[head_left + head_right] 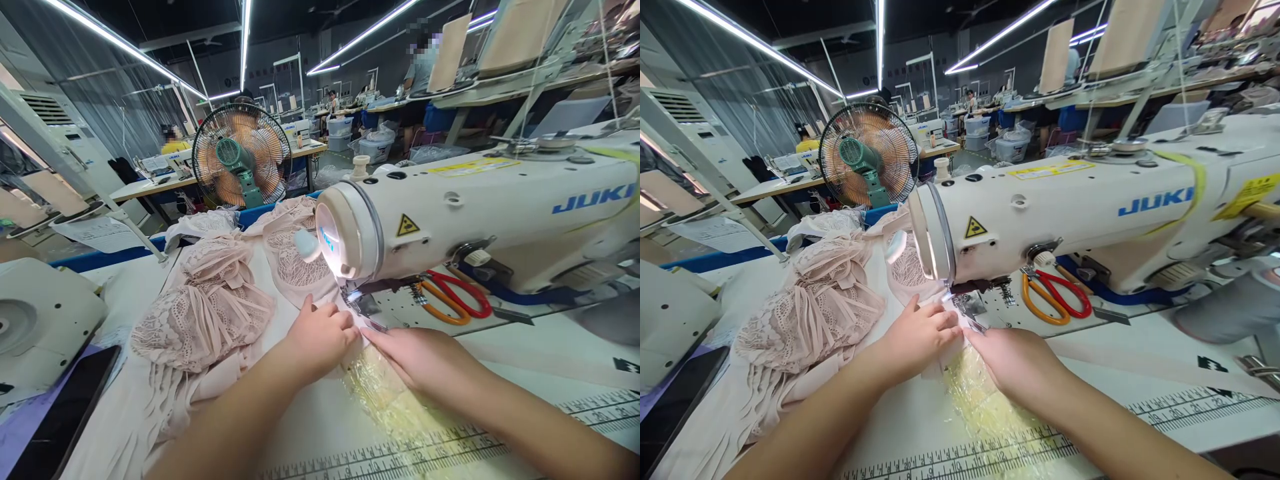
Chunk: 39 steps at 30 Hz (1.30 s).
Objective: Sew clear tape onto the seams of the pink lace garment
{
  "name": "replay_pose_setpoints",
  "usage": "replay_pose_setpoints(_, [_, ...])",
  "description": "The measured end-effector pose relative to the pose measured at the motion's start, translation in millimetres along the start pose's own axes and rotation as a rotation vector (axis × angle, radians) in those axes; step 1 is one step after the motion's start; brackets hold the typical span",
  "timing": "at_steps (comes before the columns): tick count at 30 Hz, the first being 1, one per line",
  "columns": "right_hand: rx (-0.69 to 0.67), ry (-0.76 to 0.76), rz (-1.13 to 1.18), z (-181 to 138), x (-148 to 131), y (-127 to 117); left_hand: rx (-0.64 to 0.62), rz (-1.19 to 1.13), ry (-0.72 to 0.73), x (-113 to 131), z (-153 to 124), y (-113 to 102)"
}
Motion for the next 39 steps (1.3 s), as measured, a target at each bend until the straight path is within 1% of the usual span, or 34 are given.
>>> replay_pose_setpoints(4, [-0.055,0.048,-0.026,1,-4,-3,0.047,0.025,0.005,-7,1,3])
replay_pose_setpoints(8, [-0.057,0.04,0.01,0,-3,-2,0.076,-0.009,0.025,-9,0,0])
replay_pose_setpoints(12, [0.003,0.023,0.07,-1,3,2,0.059,-0.076,0.041,-6,-2,-2])
replay_pose_setpoints(16, [0.076,-0.011,0.107,-2,4,1,0.086,-0.093,0.039,-2,-4,-5])
replay_pose_setpoints(22, [-0.056,0.083,0.002,-1,-5,-3,0.091,-0.058,0.047,0,-5,-5])
replay_pose_setpoints(29, [-0.154,0.147,-0.09,4,-15,-8,0.097,0.001,0.037,-3,-4,-3])
replay_pose_setpoints(33, [-0.161,0.154,-0.13,6,-18,-9,0.122,0.006,0.02,-7,-2,-1])
replay_pose_setpoints(39, [-0.169,0.168,-0.135,6,-17,-5,0.101,0.012,-0.032,-13,2,3])
Point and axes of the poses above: each hand's wrist, its own z-axis towards the middle knuckle, its own y-axis out of the palm, x = y × z, the point moved 5 cm from there along z, towards the middle knuckle, and after that the axes turned 10 degrees about z, right-handed, at the moved point
